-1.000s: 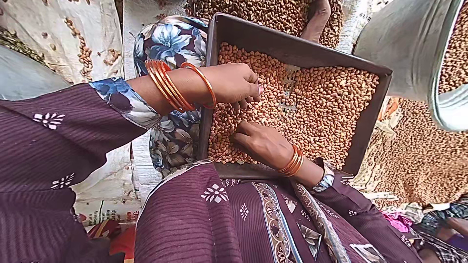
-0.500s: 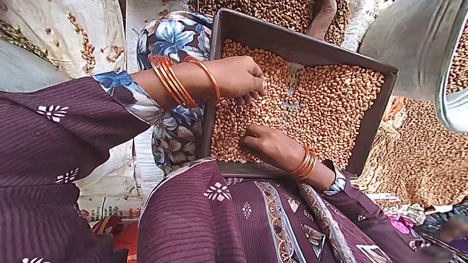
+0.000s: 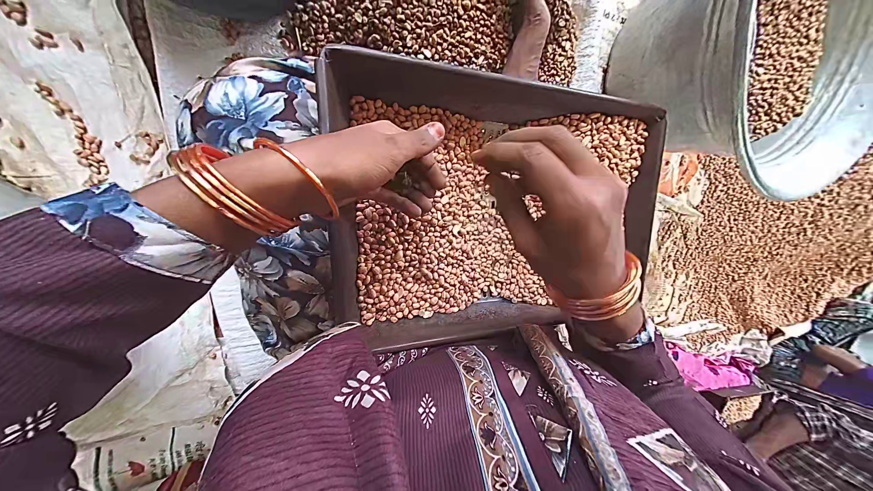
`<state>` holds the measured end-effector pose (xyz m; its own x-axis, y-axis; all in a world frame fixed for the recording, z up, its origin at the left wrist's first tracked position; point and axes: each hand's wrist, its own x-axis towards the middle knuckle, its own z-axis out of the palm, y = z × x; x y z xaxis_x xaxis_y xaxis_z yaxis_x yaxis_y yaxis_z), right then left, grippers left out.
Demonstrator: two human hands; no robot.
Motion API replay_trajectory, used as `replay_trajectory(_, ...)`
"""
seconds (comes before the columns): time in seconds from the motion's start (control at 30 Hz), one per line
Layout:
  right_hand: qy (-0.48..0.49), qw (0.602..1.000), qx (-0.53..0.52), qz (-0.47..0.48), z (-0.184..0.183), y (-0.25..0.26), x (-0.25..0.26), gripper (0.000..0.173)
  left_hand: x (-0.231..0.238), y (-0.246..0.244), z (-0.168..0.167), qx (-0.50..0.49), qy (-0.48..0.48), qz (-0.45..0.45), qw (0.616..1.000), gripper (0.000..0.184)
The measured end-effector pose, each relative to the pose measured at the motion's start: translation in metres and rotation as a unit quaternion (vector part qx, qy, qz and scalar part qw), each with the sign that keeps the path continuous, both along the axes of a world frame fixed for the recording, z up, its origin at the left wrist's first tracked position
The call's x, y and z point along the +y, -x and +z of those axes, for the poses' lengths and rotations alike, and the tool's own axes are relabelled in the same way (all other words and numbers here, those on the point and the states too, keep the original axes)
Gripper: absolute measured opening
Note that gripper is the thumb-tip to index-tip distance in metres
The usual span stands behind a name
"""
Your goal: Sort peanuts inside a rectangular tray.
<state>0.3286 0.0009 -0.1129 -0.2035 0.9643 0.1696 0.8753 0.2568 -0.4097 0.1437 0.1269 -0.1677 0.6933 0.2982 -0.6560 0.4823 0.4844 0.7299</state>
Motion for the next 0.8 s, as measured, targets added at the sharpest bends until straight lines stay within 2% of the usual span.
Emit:
replay_trajectory(0.1,0.130,0.975,-0.130,-0.123,0.013,-0.050,-0.007,0.026,0.004,0.001,0.002,0.006,-0.012,0.017,1.000,0.036)
replay_trajectory(0.17,0.280,0.914,-0.204,-0.210,0.002,-0.067,-0.014,0.046,0.008,0.002,0.005,0.013,-0.022,0.054,0.998,0.034)
replay_trajectory(0.2,0.352,0.877,-0.221,-0.242,-0.010,-0.068,-0.018,0.053,0.010,0.003,0.005,0.013,-0.027,0.067,0.997,0.034)
replay_trajectory(0.23,0.394,0.857,-0.216,-0.251,-0.022,-0.063,-0.023,0.055,0.012,0.003,0.005,0.015,-0.033,0.080,0.996,0.034)
replay_trajectory(0.27,0.404,0.866,-0.192,-0.225,-0.032,-0.058,-0.030,0.055,0.014,0.003,0.005,0.015,-0.036,0.093,0.995,0.033)
replay_trajectory(0.3,0.386,0.895,-0.142,-0.171,-0.040,-0.055,-0.035,0.051,0.015,0.003,0.005,0.017,-0.035,0.105,0.994,0.033)
replay_trajectory(0.33,0.354,0.926,-0.065,-0.112,-0.045,-0.055,-0.037,0.049,0.016,0.003,0.006,0.018,-0.030,0.116,0.993,0.032)
replay_trajectory(0.4,0.286,0.953,0.086,-0.058,-0.047,-0.055,-0.035,0.043,0.017,0.005,0.005,0.012,-0.027,0.128,0.991,0.032)
replay_trajectory(0.43,0.255,0.960,0.092,-0.072,-0.042,-0.057,-0.034,0.038,0.016,0.005,0.006,0.009,-0.029,0.129,0.991,0.033)
replay_trajectory(0.47,0.238,0.965,0.042,-0.104,-0.034,-0.061,-0.032,0.034,0.016,0.005,0.006,0.006,-0.033,0.128,0.991,0.032)
replay_trajectory(0.53,0.273,0.942,-0.100,-0.169,-0.024,-0.069,-0.034,0.032,0.017,0.006,0.007,0.004,-0.048,0.115,0.992,0.033)
replay_trajectory(0.6,0.389,0.878,-0.202,-0.194,-0.024,-0.070,-0.041,0.044,0.017,0.006,0.009,0.006,-0.076,0.095,0.993,0.034)
replay_trajectory(0.63,0.456,0.843,-0.218,-0.184,-0.026,-0.064,-0.043,0.050,0.017,0.005,0.009,0.009,-0.093,0.085,0.992,0.035)
replay_trajectory(0.67,0.507,0.823,-0.209,-0.149,-0.028,-0.055,-0.045,0.049,0.016,0.006,0.009,0.011,-0.108,0.072,0.991,0.035)
replay_trajectory(0.7,0.532,0.825,-0.168,-0.088,-0.029,-0.047,-0.048,0.045,0.016,0.006,0.009,0.011,-0.120,0.057,0.991,0.035)
replay_trajectory(0.77,0.472,0.879,-0.008,0.059,-0.034,-0.043,-0.057,0.035,0.015,0.008,0.008,0.007,-0.147,0.026,0.989,0.032)
replay_trajectory(0.8,0.425,0.897,0.073,0.094,-0.036,-0.041,-0.056,0.032,0.014,0.008,0.006,0.006,-0.163,0.013,0.986,0.029)
